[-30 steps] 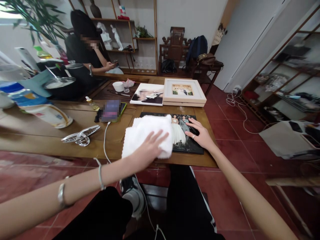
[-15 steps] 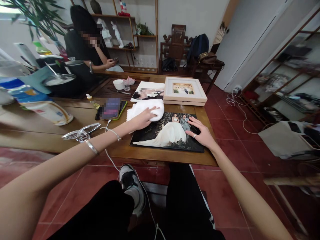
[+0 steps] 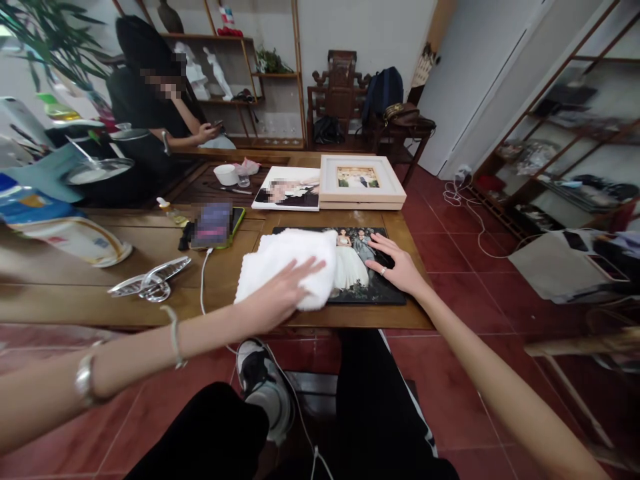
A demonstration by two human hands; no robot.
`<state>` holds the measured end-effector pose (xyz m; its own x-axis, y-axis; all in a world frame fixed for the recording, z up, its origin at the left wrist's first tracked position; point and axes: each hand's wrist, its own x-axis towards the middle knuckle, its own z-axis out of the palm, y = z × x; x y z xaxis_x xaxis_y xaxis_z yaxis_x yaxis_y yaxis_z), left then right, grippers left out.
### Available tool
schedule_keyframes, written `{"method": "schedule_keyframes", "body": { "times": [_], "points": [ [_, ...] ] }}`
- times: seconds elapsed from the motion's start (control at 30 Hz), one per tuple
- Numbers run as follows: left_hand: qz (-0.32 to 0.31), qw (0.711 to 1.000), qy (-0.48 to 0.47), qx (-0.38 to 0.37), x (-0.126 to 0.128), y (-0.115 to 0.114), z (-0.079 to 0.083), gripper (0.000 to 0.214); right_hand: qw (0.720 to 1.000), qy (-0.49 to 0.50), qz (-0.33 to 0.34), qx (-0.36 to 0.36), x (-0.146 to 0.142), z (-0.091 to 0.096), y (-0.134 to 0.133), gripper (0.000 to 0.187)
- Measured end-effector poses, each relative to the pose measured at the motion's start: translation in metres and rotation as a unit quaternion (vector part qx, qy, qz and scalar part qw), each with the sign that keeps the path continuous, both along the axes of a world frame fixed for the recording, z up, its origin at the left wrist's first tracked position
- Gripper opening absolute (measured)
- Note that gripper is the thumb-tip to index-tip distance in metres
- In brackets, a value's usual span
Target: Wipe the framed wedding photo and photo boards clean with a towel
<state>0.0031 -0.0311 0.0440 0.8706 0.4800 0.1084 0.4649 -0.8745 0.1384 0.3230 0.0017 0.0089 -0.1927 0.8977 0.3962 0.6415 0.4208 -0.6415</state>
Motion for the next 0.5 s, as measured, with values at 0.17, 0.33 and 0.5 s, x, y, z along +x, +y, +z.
{"method": "schedule_keyframes", "body": {
  "times": [0.17,0.33,0.5],
  "points": [
    [0.123,0.992,0.017,0.034,0.011,0.09,0.0,0.047,1.0,-0.001,0.005,0.002,0.001,-0.001,0.0,0.046],
    [0.119,0.991,0.032,0.049,0.023,0.076,-0.002,0.047,1.0,0.004,-0.005,0.0,0.0,-0.001,0.001,0.045],
    [0.052,0.997,0.017,0.046,0.049,-0.017,-0.003,0.028,1.0,0.0,-0.011,0.004,-0.002,-0.001,0.003,0.041]
  ]
}}
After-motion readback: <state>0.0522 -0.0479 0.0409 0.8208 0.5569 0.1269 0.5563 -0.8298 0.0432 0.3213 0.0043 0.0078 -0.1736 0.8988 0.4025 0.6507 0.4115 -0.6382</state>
